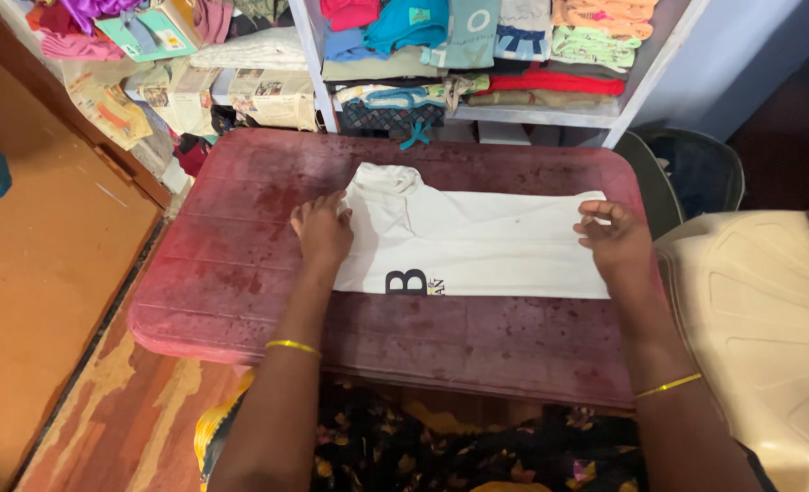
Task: The person folds a white t-shirt by hand on a low table, smoothing the fabric and folding the sides and sleeves inward, then begins folding a brown garment.
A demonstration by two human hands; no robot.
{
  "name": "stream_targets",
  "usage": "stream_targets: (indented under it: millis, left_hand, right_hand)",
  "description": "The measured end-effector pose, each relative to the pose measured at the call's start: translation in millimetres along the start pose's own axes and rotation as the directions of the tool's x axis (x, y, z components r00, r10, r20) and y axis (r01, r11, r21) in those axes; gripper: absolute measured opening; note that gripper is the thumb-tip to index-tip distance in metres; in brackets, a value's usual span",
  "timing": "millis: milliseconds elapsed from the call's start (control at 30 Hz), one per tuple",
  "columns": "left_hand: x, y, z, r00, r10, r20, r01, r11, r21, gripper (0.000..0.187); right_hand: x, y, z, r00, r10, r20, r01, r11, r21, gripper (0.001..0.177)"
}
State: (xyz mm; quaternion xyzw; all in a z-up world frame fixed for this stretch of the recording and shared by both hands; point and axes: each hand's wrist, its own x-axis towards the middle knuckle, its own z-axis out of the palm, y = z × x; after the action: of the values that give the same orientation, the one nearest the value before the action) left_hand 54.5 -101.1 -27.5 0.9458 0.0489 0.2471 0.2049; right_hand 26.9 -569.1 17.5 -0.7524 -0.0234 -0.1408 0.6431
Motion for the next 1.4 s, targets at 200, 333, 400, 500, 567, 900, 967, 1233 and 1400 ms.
stream_targets:
  millis: [200, 333, 400, 500, 567, 900, 967, 1233, 1400]
  left_hand:
    - [36, 6, 23, 0.994, -0.109, 0.003, 0.108, 0.986, 0.128, 0.042]
    - [54, 7, 27, 0.986, -0.124, 0.107, 0.097, 0.968, 0.23, 0.035]
    - [60, 7, 28, 0.987, -0.106, 0.122, 0.069, 0.958, 0.278, 0.031]
    - [60, 14, 24, 0.987, -0.076, 0.14, 0.037, 0.964, 0.262, 0.023]
    - [52, 22, 18, 0.981, -0.091, 0.171, 0.065, 0.986, 0.155, 0.016]
    - [-66, 52, -38, 0.843, 0.399, 0.36, -0.005, 0.676, -0.737, 0.015]
    - [-51, 32, -41, 0.933, 0.29, 0.214, -0.063, 0.717, -0.694, 0.019]
    - [-33, -22, -76, 0.972, 0.05, 0.23, 0.061, 0.891, -0.45, 0.028]
    - [-25, -4, -105, 0.876, 0.301, 0.376, -0.163, 0.92, -0.358, 0.039]
  right_hand:
    - [-10, -38, 7, 0.998, -0.058, -0.01, 0.049, 0.918, -0.394, 0.022]
    - [-12, -50, 5, 0.994, -0.111, 0.012, 0.104, 0.876, -0.47, 0.019]
    - [-12, -53, 3, 0.997, -0.071, 0.001, 0.063, 0.878, -0.475, 0.019]
    - [-14, -57, 3, 0.997, -0.071, 0.009, 0.066, 0.859, -0.507, 0.019]
    - [-15, -57, 4, 0.996, -0.09, 0.013, 0.083, 0.848, -0.523, 0.019]
    - [-17, -51, 18, 0.989, -0.123, 0.084, 0.149, 0.808, -0.57, 0.019]
    - [-20, -52, 23, 0.988, -0.107, 0.113, 0.154, 0.784, -0.601, 0.019]
    - [-44, -52, 68, 0.949, -0.024, 0.315, 0.217, 0.775, -0.593, 0.022]
    - [-76, -53, 114, 0.762, -0.201, 0.616, 0.554, 0.694, -0.459, 0.027]
